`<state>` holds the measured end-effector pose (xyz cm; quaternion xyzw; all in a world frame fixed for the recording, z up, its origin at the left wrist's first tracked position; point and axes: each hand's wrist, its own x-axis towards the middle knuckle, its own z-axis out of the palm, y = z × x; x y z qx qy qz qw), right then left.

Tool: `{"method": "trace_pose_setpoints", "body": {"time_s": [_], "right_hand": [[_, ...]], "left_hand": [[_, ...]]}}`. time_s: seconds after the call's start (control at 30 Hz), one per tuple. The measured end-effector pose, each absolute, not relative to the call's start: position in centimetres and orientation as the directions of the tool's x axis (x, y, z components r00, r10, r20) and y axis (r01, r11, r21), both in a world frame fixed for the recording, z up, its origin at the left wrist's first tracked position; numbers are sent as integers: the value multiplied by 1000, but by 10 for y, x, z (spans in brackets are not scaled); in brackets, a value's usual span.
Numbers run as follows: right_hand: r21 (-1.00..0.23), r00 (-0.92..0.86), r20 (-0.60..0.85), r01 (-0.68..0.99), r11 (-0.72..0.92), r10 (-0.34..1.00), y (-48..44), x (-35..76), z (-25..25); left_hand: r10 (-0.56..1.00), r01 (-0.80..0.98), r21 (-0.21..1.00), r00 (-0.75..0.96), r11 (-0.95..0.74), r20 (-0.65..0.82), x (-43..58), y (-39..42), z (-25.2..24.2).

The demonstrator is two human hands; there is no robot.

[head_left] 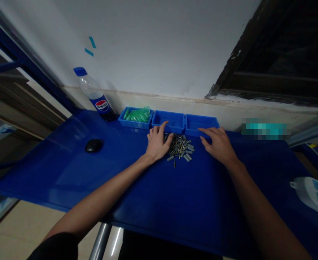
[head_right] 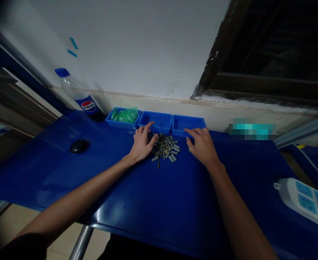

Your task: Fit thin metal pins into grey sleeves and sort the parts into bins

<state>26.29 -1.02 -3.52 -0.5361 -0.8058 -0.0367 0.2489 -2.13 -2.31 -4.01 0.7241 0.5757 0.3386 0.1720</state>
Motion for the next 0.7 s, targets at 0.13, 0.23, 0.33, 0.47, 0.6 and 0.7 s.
{"method": "trace_pose_setpoints", "body": {"time_s": [0.13, 0.23, 0.33, 0.47, 0.6, 0.7], "right_hand": [[-258, -298, 473, 853, 454, 829, -23, 256, -27], [-301, -282, 511, 826, 477, 812, -48, 237, -24], [-248, -395, 447, 807, 535, 803, -73, 211, -31], [-194, -477, 416, 785, 589, 774, -74, 189, -47], [-180, -461, 437, 797, 577, 773, -54, 186, -52], [-234, -486, 431, 754, 614, 760, -47, 186, -47]], "left_hand": [[946, 730, 615, 138, -298, 295, -27, -26, -39], [938, 744, 597, 117, -301, 327, -34, -33, -39], [939, 738, 607, 104, -293, 327, -40, -38, -41], [955, 681, 691, 43, -242, 292, -45, -38, -43], [955, 607, 753, 35, -255, 295, -51, -34, -42], [955, 570, 781, 25, -256, 295, -59, -32, -42]]}}
